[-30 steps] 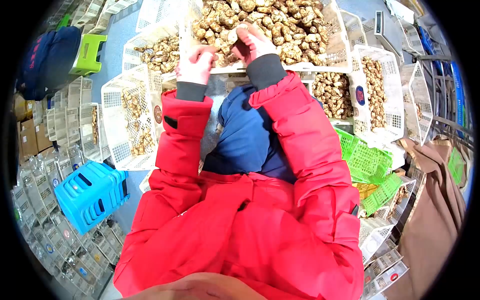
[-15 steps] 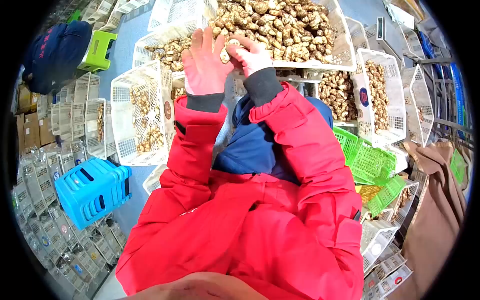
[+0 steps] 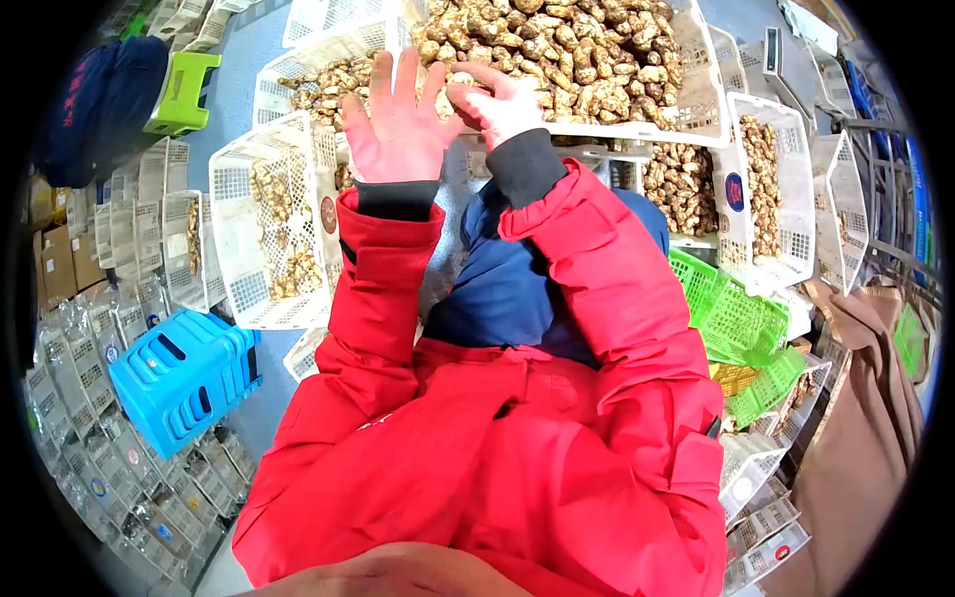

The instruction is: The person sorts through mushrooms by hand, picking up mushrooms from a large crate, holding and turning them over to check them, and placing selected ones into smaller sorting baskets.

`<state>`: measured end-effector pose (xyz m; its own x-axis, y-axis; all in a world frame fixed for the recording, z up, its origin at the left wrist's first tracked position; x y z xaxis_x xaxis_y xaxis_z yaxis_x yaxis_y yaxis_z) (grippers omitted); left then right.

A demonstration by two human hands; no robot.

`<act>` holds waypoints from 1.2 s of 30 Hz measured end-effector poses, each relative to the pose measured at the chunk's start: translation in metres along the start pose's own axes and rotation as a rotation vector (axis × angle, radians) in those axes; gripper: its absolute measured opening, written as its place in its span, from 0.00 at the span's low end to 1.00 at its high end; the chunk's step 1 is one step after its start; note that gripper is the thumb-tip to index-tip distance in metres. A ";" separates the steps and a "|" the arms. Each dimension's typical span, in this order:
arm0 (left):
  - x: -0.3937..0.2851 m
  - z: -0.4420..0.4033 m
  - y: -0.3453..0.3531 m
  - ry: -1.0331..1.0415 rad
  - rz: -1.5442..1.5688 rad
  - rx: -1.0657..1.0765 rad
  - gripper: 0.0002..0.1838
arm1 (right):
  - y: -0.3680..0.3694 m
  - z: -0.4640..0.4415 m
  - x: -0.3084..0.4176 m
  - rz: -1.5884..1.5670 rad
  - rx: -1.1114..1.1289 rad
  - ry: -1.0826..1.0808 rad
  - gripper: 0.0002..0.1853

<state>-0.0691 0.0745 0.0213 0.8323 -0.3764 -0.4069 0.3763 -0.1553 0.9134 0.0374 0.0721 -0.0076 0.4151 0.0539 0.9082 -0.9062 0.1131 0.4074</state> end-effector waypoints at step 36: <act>0.052 -0.021 0.025 -0.376 -0.492 0.050 0.28 | -0.209 -0.114 0.033 2.446 0.797 -0.189 0.13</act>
<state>-0.0075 0.0705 0.0231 0.3620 -0.5446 -0.7565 0.6527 -0.4314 0.6228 0.2500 0.1629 -0.0743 -0.7451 -0.5588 -0.3640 0.5275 -0.1600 -0.8343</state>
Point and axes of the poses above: each hand's wrist, its own z-axis away from the middle knuckle, its own y-axis out of the palm, x = y × z, the point moved 8 cm from there along -z, towards the middle knuckle, and after that the axes turned 10 degrees about -y, right-handed, at the moved point
